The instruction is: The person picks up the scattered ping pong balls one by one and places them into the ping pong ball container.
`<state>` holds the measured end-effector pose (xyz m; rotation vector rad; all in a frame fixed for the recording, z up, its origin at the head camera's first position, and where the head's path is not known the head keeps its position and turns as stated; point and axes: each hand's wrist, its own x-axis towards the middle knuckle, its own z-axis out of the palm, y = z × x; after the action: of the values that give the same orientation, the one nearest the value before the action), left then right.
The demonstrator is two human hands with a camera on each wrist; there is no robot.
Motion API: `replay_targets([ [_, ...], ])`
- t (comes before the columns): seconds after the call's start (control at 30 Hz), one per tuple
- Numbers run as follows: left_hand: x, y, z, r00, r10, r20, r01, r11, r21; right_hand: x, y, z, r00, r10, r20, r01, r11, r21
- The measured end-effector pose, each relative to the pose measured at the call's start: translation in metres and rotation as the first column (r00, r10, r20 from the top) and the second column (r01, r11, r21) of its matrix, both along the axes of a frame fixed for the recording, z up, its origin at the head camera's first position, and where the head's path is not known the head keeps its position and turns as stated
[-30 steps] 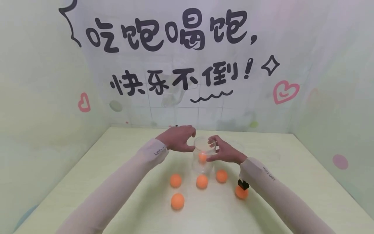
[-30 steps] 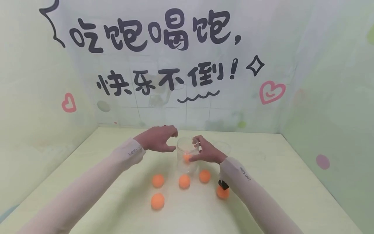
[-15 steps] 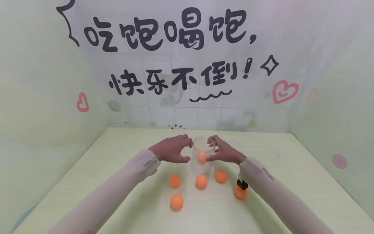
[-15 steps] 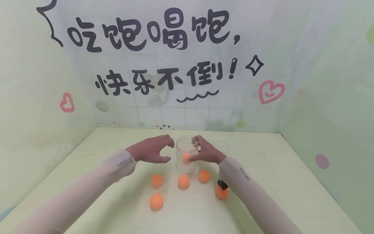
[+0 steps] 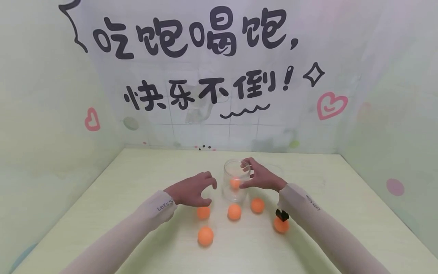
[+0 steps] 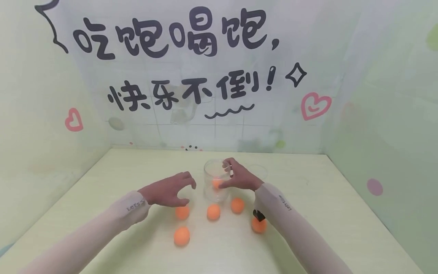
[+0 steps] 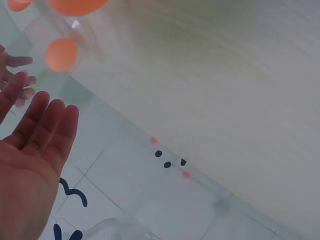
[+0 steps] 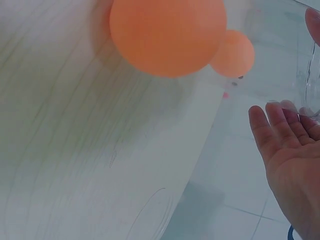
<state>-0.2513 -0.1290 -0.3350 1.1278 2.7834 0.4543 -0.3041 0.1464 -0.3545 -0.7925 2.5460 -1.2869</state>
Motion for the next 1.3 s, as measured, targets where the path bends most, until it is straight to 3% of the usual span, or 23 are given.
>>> replay_targets([
  [0.3,0.008,0.001,-0.022,0.997,-0.044,0.064,0.044,0.999,-0.005,-0.003,0.001,-0.002,1.000,-0.012,0.023,0.012,1.000,-0.009],
  [0.6,0.017,0.000,-0.035,0.999,-0.040,0.035,0.040,0.999,0.003,-0.003,0.001,0.000,0.999,-0.010,0.030,0.010,1.000,-0.018],
  [0.93,0.017,-0.001,-0.039,0.999,-0.022,0.047,0.025,0.998,-0.052,-0.004,0.000,-0.004,1.000,-0.006,0.025,0.006,1.000,-0.012],
  [1.3,0.014,-0.003,-0.036,0.998,-0.047,0.038,0.050,0.994,-0.092,0.000,0.000,0.000,1.000,-0.005,0.018,0.006,1.000,-0.008],
])
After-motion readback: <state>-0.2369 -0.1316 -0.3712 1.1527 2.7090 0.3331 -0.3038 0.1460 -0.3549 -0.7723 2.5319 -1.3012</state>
